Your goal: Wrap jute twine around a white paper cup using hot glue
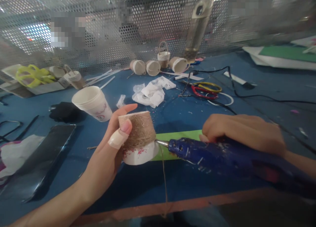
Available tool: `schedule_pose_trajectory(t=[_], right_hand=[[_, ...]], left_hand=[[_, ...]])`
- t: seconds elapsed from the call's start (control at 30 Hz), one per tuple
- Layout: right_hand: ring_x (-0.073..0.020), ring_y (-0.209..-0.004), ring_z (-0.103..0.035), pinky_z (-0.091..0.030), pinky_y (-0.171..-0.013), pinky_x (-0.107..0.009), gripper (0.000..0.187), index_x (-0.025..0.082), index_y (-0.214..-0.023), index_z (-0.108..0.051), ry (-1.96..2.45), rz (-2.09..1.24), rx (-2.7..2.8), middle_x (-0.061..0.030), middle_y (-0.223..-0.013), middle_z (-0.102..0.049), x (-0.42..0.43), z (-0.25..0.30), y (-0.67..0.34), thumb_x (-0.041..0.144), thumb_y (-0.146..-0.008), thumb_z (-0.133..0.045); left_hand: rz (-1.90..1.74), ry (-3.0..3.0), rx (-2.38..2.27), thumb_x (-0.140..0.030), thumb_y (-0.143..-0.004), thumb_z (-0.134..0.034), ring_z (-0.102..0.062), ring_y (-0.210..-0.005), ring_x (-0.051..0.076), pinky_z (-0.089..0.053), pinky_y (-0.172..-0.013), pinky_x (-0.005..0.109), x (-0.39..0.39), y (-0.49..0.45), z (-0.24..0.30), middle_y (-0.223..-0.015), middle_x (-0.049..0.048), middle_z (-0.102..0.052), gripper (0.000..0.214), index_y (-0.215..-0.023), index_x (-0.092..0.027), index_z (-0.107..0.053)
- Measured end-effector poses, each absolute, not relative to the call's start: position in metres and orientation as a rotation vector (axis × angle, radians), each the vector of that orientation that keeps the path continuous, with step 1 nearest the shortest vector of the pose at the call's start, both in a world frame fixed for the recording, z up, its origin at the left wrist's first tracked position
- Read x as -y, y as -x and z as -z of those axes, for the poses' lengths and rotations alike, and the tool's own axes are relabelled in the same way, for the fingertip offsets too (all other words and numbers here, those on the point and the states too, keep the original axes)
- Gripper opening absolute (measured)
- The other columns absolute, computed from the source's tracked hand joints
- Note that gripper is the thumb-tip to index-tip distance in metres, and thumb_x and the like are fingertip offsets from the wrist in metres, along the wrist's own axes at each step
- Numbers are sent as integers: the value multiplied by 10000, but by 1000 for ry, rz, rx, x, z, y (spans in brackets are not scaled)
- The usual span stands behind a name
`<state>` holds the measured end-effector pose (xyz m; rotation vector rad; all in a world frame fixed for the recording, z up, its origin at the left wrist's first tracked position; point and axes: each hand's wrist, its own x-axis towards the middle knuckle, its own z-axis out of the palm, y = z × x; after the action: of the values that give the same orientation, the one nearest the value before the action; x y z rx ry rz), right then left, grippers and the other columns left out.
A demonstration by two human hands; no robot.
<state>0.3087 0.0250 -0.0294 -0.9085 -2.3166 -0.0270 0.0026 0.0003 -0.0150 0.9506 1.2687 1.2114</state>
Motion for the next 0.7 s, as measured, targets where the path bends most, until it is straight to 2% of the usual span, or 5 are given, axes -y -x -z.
schedule_pose_trajectory(t=[0.1, 0.17, 0.3, 0.53, 0.7], right_hand=[[-185, -804, -736, -494, -727, -357, 256, 330, -1027, -488, 850, -37, 2273, 30, -973, -765, -27, 32, -307, 105, -1140, -533], [-175, -782, -740, -505, -706, -347, 223, 328, -1031, -489, 803, -63, 2261, 33, -954, -749, -28, 33, -306, 185, -1201, -501], [-154, -745, -773, -546, -689, -324, 278, 333, -1046, -511, 704, -108, 2267, 59, -909, -753, -31, 29, -308, 354, -1303, -405], [-194, -763, -769, -535, -685, -357, 358, 334, -1035, -505, 788, -95, 2244, 25, -955, -780, -30, 29, -309, 430, -1308, -294], [-182, -782, -772, -538, -727, -354, 228, 333, -997, -470, 852, -62, 2228, 46, -906, -750, -24, 32, -301, 222, -1188, -526]], left_hand=[[-1222, -928, -1259, -774, -973, -916, -795, -1220, 398, -638, -1035, 527, -1, -5, 13, -1531, 75, -752, 702, -1528, -363, -786], [-1219, -908, -1266, -780, -949, -942, -784, -1253, 396, -637, -1030, 507, -1, -6, 13, -1560, 82, -751, 721, -1512, -351, -802], [-1230, -889, -1228, -786, -814, -1046, -803, -1168, 358, -661, -922, 425, -2, -8, 10, -1431, 83, -814, 812, -1438, -311, -836], [-1192, -808, -1200, -752, -846, -1051, -811, -1108, 301, -665, -869, 331, 2, -8, 4, -1258, 54, -870, 714, -1358, -285, -883], [-1225, -800, -1095, -689, -886, -1051, -824, -1067, 286, -684, -846, 319, 0, -5, 7, -1187, 59, -894, 603, -1332, -300, -934]])
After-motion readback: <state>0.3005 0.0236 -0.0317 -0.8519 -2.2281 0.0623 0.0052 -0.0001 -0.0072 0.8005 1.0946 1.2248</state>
